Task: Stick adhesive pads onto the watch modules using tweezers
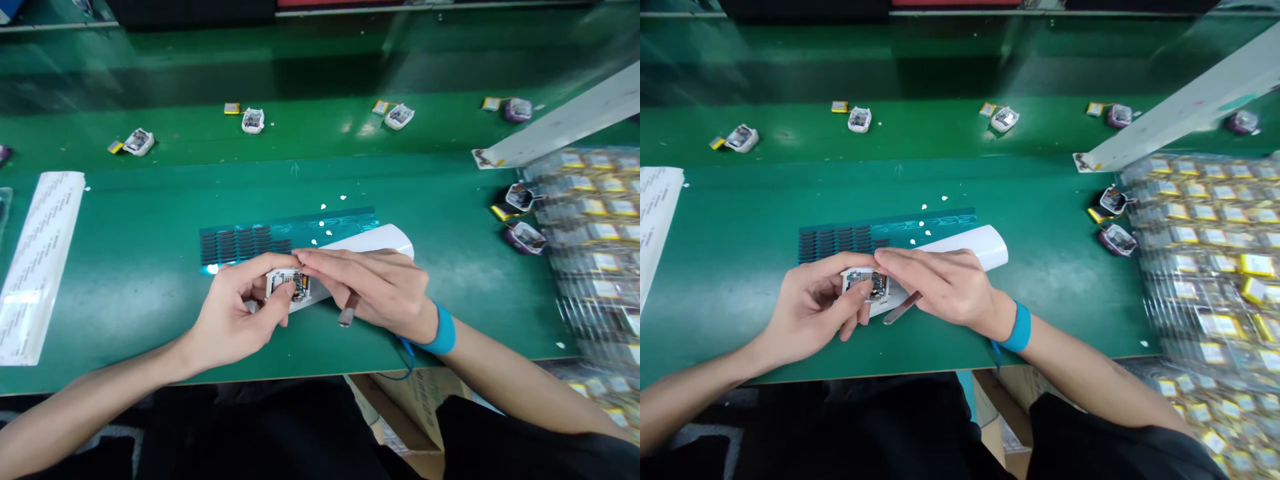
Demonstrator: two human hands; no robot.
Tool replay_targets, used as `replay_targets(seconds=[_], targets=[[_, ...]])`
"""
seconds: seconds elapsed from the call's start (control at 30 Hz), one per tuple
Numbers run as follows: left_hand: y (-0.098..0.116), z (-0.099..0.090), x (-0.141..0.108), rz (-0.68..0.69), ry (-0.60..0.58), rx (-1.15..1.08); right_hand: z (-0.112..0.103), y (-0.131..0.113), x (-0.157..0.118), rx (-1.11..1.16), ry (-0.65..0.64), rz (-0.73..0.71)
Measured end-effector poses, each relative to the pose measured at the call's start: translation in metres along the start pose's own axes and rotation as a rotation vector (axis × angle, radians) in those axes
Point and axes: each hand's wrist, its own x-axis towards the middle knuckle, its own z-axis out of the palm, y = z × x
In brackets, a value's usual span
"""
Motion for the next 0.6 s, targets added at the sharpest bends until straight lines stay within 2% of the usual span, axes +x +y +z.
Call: replay_targets(seconds=[0.13,0.23,0.33,0.4,0.5,0.6], targets=[[0.001,0.000,0.002,-0.024,0.003,-0.013,-0.004,0.005,-0.001,-0.002,-0.053,-0.026],[0.001,0.000,0.001,-0.046,-0.001,0.001,-0.002,0.008,-0.001,-0.115,-0.109,-0.061],[0.001,0.000,-0.001,-0.067,0.009,0.011,0.001,0.010,0.000,-0.343,-0.010,0.030],[0.001,0.000,-0.001,-0.083,0.018,0.000,0.000,0.010,0.002,-0.420,-0.012,0.066],[0.001,0.000,0.000,-0.094,0.028,-0.022,-0.008,0.009,0.005,-0.322,-0.176,-0.033],[0.001,-0.001,0.001,-0.090,0.034,-0.023,-0.015,0.010,0.005,-0.235,-0.219,-0.136]])
